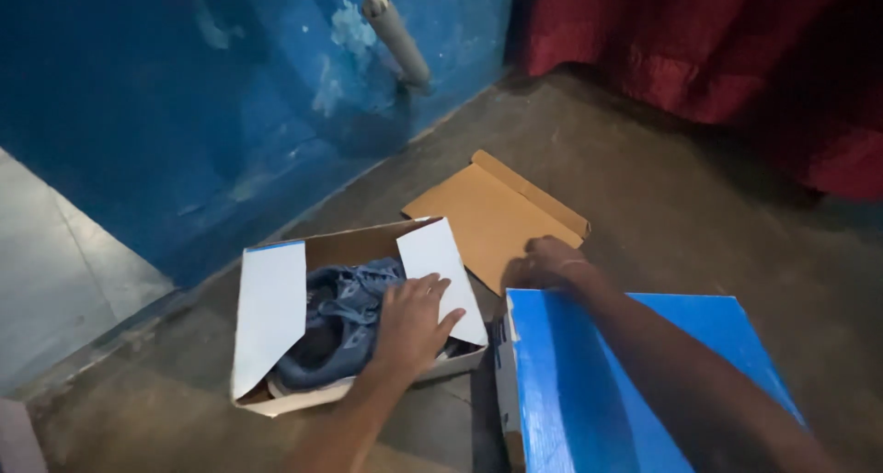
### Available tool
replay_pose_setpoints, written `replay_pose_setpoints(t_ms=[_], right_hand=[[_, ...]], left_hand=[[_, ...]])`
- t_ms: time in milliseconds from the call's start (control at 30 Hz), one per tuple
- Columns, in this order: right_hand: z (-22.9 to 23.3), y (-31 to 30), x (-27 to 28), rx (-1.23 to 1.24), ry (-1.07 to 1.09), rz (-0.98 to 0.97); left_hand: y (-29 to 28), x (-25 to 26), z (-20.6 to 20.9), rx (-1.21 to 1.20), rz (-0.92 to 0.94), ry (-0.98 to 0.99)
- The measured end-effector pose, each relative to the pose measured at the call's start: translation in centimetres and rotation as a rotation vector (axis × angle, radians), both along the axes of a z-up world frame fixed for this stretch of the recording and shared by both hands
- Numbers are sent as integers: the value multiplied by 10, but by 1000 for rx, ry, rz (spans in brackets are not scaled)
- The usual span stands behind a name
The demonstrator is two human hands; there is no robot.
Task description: Unboxing several new pairs of shoes and organizing them on a storage shelf.
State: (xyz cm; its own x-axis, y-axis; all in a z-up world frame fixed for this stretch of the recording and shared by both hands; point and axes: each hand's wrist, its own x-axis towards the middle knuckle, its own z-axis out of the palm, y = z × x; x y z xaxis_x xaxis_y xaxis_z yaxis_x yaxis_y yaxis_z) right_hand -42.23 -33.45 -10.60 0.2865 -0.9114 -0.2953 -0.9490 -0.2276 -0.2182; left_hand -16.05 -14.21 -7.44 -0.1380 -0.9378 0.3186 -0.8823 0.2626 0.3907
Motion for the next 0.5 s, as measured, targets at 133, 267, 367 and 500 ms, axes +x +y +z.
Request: replay_pose_setpoints(t_ms=[133,267,367,500], right_hand=[[70,46,83,108,144,-9],[24,21,101,-7,201,34],[-5,1,99,7,236,136],[11,5,101,51,197,109]], left_hand=[[0,-5,-14,-37,53,57],[0,-6,-12,-42,64,91],[0,-5,-12,-76,70,99],[-2,-6,-11,-58,65,117]])
